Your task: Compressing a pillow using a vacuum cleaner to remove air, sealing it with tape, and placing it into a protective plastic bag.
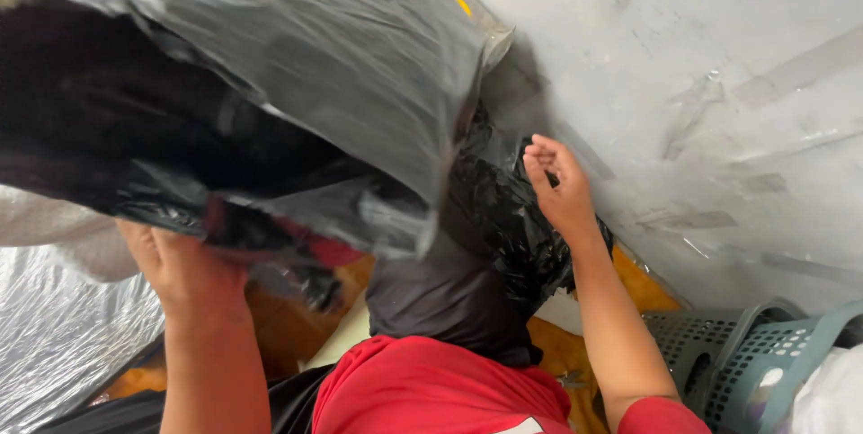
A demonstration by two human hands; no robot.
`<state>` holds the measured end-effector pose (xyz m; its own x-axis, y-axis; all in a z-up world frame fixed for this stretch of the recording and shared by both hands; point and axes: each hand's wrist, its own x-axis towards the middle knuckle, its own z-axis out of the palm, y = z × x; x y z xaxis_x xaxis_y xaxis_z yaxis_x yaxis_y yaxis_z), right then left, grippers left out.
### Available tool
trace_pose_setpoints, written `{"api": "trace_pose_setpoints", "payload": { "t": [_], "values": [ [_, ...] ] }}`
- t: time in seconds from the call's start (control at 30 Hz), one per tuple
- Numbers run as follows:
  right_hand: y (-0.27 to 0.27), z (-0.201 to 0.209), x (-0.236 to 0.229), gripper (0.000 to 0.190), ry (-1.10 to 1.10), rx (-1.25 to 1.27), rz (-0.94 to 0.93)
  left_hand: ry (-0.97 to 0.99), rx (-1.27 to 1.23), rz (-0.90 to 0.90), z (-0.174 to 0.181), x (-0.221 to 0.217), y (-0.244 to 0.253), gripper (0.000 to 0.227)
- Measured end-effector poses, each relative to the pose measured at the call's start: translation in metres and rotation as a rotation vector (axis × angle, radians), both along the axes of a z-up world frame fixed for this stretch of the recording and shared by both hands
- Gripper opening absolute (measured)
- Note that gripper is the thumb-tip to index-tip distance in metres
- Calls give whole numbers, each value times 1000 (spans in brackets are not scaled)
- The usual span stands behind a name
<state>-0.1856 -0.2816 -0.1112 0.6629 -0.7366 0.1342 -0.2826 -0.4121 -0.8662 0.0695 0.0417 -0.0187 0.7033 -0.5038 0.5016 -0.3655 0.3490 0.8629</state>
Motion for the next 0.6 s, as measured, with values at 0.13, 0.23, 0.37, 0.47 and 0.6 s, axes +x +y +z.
{"api": "trace_pose_setpoints", "payload": {
  "t": [0.13,0.23,0.37,0.47,0.6],
  "values": [
    [62,95,33,68,-462,-238,280,9,6,32,-18,5,34,14],
    [115,148,59,112,-551,-271,473,10,7,83,-28,2,56,16],
    [161,201,94,92,-393,-181,515,69,83,11,41,-40,64,7],
    [176,204,119,20,-445,-246,409,-25,144,105,52,-41,83,20],
    [194,215,124,12,-453,-211,492,-66,100,234,76,-43,99,65]
  ]
}}
